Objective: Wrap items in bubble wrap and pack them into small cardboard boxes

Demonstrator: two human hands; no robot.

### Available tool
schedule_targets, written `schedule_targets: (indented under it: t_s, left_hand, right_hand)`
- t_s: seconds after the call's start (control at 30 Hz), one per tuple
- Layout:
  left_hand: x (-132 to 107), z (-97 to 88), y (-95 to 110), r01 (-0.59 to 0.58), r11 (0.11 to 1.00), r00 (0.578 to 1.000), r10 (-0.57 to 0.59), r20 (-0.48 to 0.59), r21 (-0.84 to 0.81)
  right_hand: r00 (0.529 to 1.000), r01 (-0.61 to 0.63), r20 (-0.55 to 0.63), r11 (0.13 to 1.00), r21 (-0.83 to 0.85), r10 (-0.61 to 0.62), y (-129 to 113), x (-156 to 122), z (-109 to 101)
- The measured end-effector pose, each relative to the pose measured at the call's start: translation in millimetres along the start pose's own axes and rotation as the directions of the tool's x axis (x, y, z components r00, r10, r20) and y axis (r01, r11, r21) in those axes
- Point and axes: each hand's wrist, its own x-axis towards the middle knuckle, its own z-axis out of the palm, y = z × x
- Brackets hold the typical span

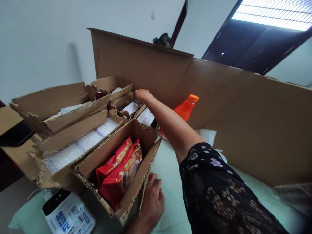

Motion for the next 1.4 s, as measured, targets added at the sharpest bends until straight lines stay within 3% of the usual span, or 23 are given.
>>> schedule_targets:
  t_s: [0.17, 0.3, 0.37, 0.43, 0.53, 0.63, 0.67, 0.77, 0.83, 0.97, 1.0, 1.07, 1.13, 1.17, 1.27, 1.33, 1.4]
  left_hand:
    - [-1.1, 5.5, -8.3, 0.000, 1.000, 1.000, 0.000, 0.028, 0.025]
    - [3.8, 1.8, -4.9, -0.052, 0.998, 0.998, 0.053, -0.029, 0.042]
    - [5.0, -1.6, -2.6, -0.059, 0.998, 0.997, 0.061, -0.038, 0.036]
    - [4.7, -4.7, -2.1, -0.061, 0.998, 0.997, 0.062, -0.035, 0.028]
    - [2.9, -7.8, -3.9, -0.080, 0.996, 0.997, 0.081, -0.019, 0.023]
    - [1.7, -10.8, -5.0, -0.107, 0.994, 0.994, 0.107, 0.000, 0.037]
    - [1.5, -12.0, -4.7, -0.112, 0.993, 0.994, 0.112, 0.003, 0.047]
    - [1.7, -15.6, -2.6, -0.119, 0.989, 0.993, 0.119, 0.009, 0.083]
    - [2.3, -17.5, -1.1, -0.124, 0.987, 0.992, 0.123, 0.015, 0.099]
    - [4.0, -19.1, 0.7, -0.121, 0.987, 0.993, 0.118, 0.031, 0.105]
    - [4.3, -19.2, 1.2, -0.114, 0.988, 0.993, 0.111, 0.036, 0.105]
    - [4.5, -19.4, 2.8, -0.096, 0.990, 0.995, 0.091, 0.047, 0.107]
    - [4.4, -20.0, 5.2, -0.076, 0.991, 0.996, 0.070, 0.060, 0.110]
    - [4.4, -20.4, 6.5, -0.066, 0.991, 0.996, 0.059, 0.068, 0.112]
    - [6.4, -22.0, 9.6, -0.038, 0.992, 0.996, 0.027, 0.086, 0.119]
    - [8.9, -23.1, 10.9, -0.022, 0.992, 0.995, 0.011, 0.095, 0.123]
    - [11.1, -23.8, 11.8, -0.013, 0.993, 0.994, 0.000, 0.107, 0.121]
  right_hand:
    - [0.996, -0.068, -0.060, 0.998, 0.009, 0.069, 0.2, 11.2, 14.2]
    - [0.974, -0.109, -0.194, 0.993, 0.042, 0.115, 23.5, -17.1, -5.4]
    - [0.943, -0.111, -0.294, 0.980, 0.163, 0.156, 46.1, -43.8, -19.7]
    - [0.896, -0.031, -0.400, 0.928, 0.372, 0.190, 74.2, -79.5, -29.9]
    - [0.862, 0.156, -0.455, 0.738, 0.656, 0.222, 118.9, -147.7, -29.5]
    - [0.862, 0.194, -0.406, 0.542, 0.818, 0.304, 159.4, -219.7, -8.0]
    - [0.851, 0.150, -0.375, 0.515, 0.844, 0.367, 171.6, -240.6, 2.6]
    - [0.787, -0.136, -0.234, 0.530, 0.837, 0.571, 204.6, -285.7, 36.1]
    - [0.743, -0.295, -0.173, 0.549, 0.782, 0.646, 221.4, -302.2, 54.0]
    - [0.684, -0.440, -0.181, 0.597, 0.670, 0.707, 232.5, -316.1, 75.7]
    - [0.700, -0.452, -0.211, 0.651, 0.609, 0.683, 229.7, -316.7, 80.6]
    - [0.813, -0.431, -0.225, 0.815, 0.387, 0.537, 219.0, -314.6, 92.3]
    - [0.932, -0.345, -0.079, 0.932, 0.114, 0.354, 205.2, -309.0, 106.0]
    - [0.953, -0.302, 0.023, 0.953, 0.023, 0.301, 198.8, -305.3, 112.2]
    - [0.935, -0.290, 0.199, 0.956, -0.049, 0.294, 186.2, -292.4, 119.4]
    - [0.929, -0.306, 0.198, 0.949, -0.071, 0.314, 182.0, -283.3, 108.7]
    - [0.932, -0.317, 0.149, 0.943, -0.101, 0.329, 173.9, -274.5, 84.3]
